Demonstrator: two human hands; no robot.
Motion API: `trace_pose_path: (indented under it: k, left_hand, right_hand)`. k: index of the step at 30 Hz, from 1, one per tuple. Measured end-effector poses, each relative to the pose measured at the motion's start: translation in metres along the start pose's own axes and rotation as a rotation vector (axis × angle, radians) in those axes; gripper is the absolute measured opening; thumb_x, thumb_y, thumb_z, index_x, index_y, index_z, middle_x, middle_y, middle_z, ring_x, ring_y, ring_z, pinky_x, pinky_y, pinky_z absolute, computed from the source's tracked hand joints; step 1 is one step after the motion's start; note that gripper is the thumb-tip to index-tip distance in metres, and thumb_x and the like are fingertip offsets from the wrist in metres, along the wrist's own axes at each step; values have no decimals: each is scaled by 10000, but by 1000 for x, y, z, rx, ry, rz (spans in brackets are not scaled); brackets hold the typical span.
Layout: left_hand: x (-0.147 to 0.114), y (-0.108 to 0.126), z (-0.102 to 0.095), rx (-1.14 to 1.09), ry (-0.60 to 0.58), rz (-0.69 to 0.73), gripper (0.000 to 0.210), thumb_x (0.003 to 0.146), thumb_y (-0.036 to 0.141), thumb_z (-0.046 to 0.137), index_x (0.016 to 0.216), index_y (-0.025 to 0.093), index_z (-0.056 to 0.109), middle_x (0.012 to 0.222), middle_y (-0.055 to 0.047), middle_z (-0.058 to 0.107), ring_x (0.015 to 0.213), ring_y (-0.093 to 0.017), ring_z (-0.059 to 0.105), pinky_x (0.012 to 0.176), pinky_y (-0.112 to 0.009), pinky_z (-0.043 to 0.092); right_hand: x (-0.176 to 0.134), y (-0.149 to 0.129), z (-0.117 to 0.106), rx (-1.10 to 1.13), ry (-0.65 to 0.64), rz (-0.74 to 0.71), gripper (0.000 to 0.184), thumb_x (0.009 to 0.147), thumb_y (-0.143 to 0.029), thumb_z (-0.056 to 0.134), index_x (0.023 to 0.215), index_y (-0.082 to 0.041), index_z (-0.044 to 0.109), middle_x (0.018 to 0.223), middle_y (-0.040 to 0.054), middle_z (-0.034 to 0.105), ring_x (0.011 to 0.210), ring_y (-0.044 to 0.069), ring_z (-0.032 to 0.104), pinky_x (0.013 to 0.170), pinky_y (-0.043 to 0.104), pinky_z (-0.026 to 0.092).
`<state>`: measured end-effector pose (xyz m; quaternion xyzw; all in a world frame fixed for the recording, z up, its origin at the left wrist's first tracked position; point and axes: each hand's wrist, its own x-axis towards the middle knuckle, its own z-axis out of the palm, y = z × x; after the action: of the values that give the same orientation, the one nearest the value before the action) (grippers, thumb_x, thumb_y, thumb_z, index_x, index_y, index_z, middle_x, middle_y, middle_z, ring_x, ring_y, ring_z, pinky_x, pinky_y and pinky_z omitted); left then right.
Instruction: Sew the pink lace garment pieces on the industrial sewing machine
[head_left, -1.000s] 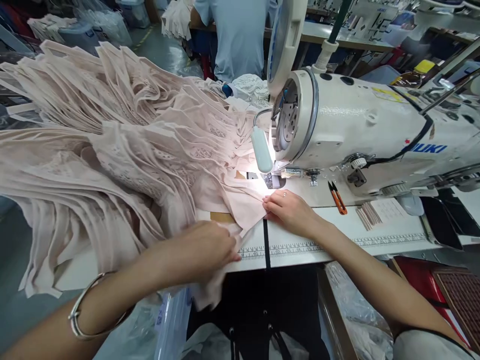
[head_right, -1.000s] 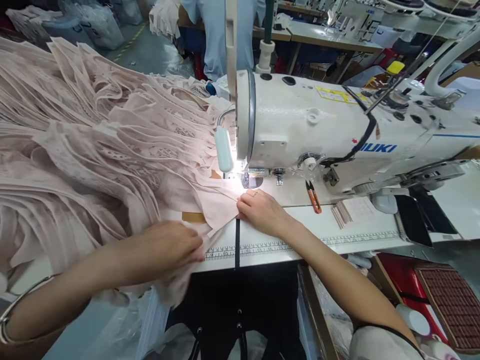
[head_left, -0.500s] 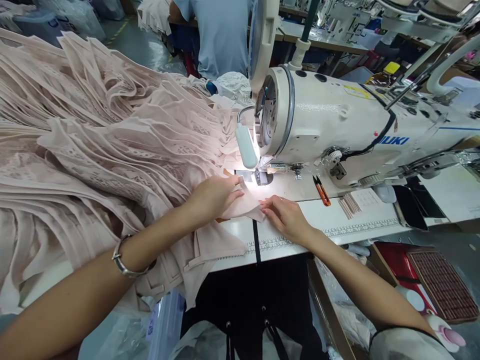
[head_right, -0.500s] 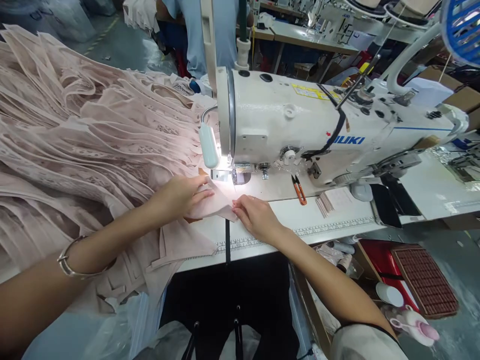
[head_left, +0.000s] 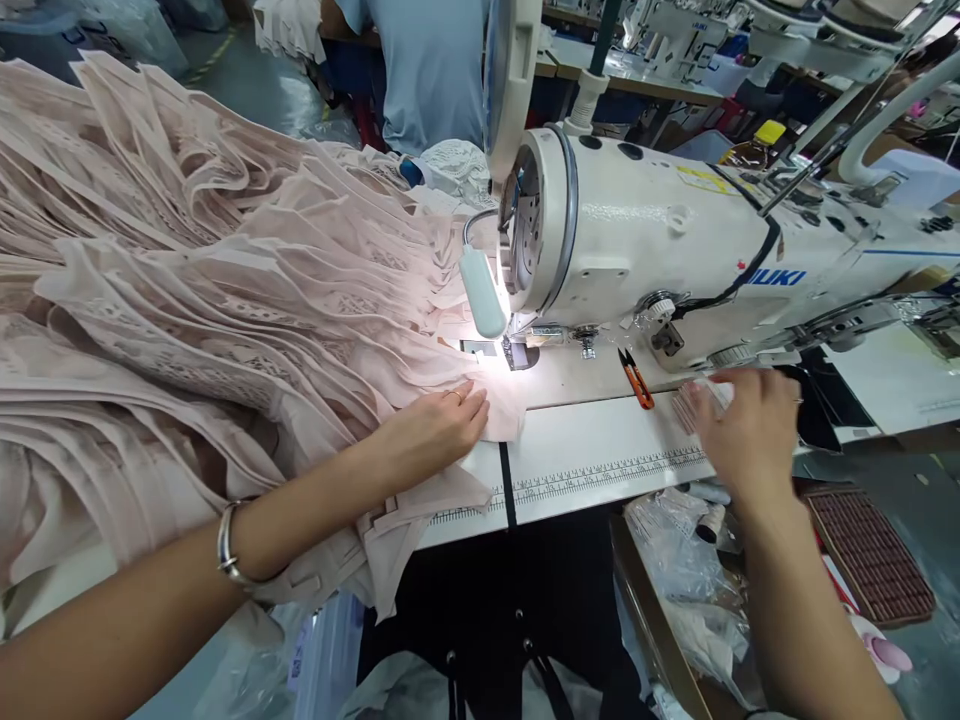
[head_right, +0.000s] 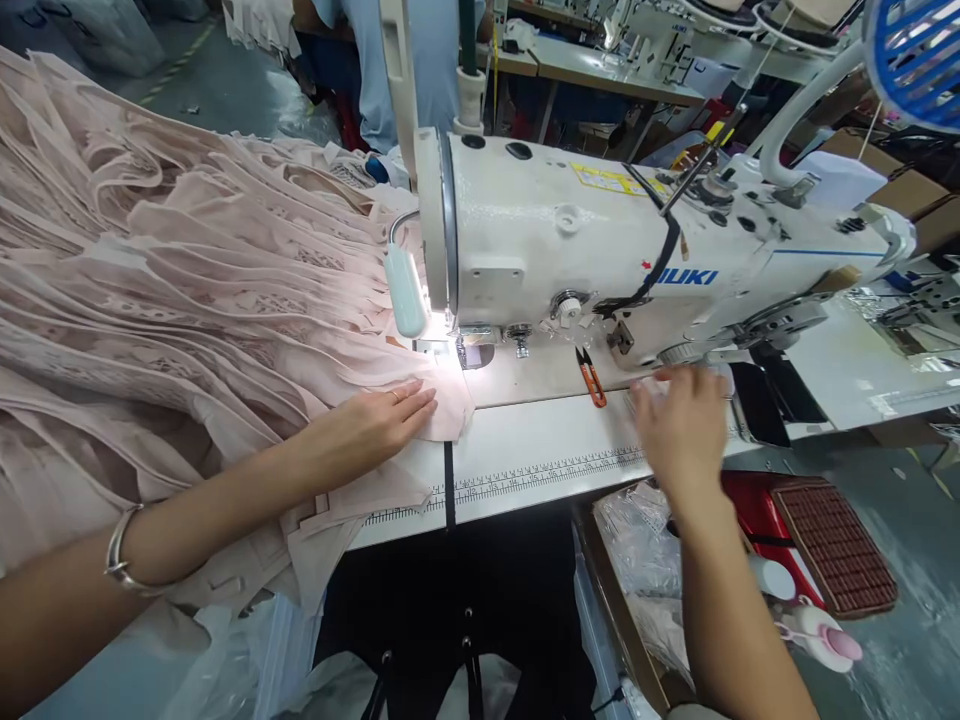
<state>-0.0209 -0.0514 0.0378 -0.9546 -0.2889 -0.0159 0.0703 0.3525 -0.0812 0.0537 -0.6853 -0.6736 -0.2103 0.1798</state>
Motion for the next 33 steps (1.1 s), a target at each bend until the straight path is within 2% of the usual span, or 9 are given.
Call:
trace_pose_path:
  k: [5,11,14,16,19,22,24,28,33]
  left_hand:
    - [2,-1,-8,-72,-63,-3,120,915,133,637,1025,121,685,1160,-162,695,1118,-292,644,863,-365,530]
    - [8,3,-4,43,-28,9,321,863,-70,442,971,89,699,1033,-162,721,935,-266,680,700,-340,522]
    - [12,-3,3,46,113,-48,346,903,-51,409,1039,100,689,1021,-128,731,871,-236,674,660,-321,520]
    - [13,-11,11,49,263,-46,393,935,-37,380,1184,89,658,1199,-150,711,1054,-255,669,822,-369,550]
    - [6,-21,22,-11,278,72,454,951,-21,387,1340,101,586,1400,-141,629,1333,-259,556,1106,-442,436]
    - [-7,-24,22,-78,99,101,545,937,-4,424,1470,99,468,1523,-146,521,1448,-257,449,1139,-402,399]
    - [-14,-22,15,-70,17,44,603,926,-8,428,1516,112,411,1577,-145,453,1477,-280,405,1088,-389,433]
    - [-10,-18,1,44,-15,-22,489,949,22,454,1420,127,535,1430,-163,603,1224,-287,633,908,-396,509]
    - [10,-32,15,149,225,157,305,1014,52,409,1083,122,699,1158,-99,743,1128,-215,674,1004,-383,508]
  right_hand:
    - [9,40,-10,-71,-274,166,447,987,-518,414,818,-181,654,856,203,667,773,311,608,643,416,409]
    - [6,31,-7,-118,-273,156,500,971,-586,439,1004,-148,677,954,203,715,798,315,647,654,392,428]
    - [5,26,-9,-135,-287,169,440,970,-514,469,1023,-148,709,957,184,724,779,302,644,647,379,422]
    - [5,24,-12,-114,-312,208,373,967,-433,481,984,-164,738,946,162,726,763,289,638,639,372,415]
    - [6,19,-19,-87,-163,189,355,967,-367,481,864,-176,763,995,187,709,864,317,633,692,404,427]
    - [7,3,-22,-9,124,113,352,966,-408,523,833,-194,769,871,171,689,864,318,624,755,436,429]
    - [8,-16,-19,223,149,53,329,971,-442,537,879,-217,758,741,98,670,747,264,628,732,406,443]
    - [16,-65,4,814,-249,-77,395,1019,-491,429,871,-241,698,803,38,711,754,205,667,682,323,480]
    - [39,-105,49,774,-491,-199,147,921,-348,588,848,-235,645,806,23,681,740,200,618,736,336,489]
